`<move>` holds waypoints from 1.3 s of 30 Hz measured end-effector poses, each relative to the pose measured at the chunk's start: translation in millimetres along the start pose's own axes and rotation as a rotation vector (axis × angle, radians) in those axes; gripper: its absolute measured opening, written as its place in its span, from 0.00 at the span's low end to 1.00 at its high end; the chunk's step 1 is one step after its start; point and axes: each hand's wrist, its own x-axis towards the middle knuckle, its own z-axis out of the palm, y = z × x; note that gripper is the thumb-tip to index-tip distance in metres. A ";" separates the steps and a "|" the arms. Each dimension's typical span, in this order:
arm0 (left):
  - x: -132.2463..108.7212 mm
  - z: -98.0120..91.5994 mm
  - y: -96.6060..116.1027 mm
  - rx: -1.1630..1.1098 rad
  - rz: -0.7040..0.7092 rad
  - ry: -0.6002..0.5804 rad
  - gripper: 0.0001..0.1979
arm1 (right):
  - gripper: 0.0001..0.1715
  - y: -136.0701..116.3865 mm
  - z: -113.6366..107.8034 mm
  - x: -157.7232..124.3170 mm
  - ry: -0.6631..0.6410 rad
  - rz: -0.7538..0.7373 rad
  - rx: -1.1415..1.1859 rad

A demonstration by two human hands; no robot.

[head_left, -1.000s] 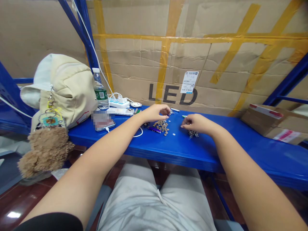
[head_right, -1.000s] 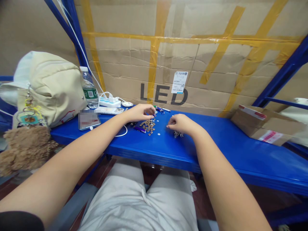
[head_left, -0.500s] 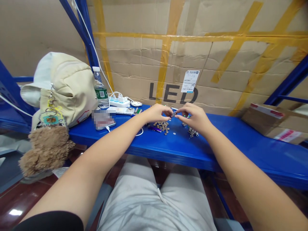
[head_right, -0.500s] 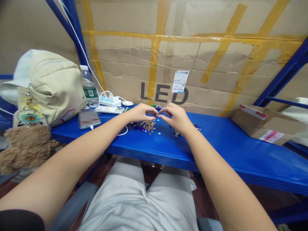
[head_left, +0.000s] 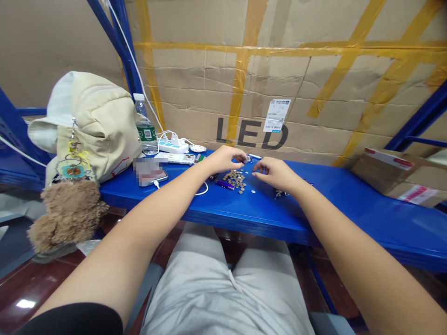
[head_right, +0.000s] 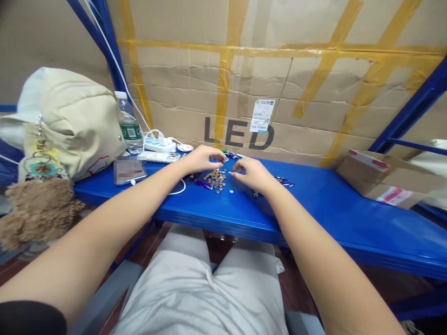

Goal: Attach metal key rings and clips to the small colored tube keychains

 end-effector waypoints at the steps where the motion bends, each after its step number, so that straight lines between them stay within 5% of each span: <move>1: -0.1 -1.0 0.2 0.005 -0.007 0.002 0.11 | 0.07 1.7 2.2 1.3 -0.052 -0.006 -0.025; 11: 1.2 0.3 2.3 0.051 0.000 -0.033 0.11 | 0.08 -12.1 23.9 15.5 -0.188 -0.041 -0.124; 22: 1.1 1.3 -0.6 0.057 0.009 -0.056 0.11 | 0.06 -17.3 16.6 13.5 -0.226 0.159 -0.016; 30: -0.6 2.4 -4.3 0.023 -0.016 -0.056 0.11 | 0.11 -5.7 2.7 7.8 0.263 0.015 0.098; 39: -1.2 3.4 -2.1 -0.024 -0.003 -0.054 0.11 | 0.11 -11.6 0.5 6.4 0.273 -0.114 0.116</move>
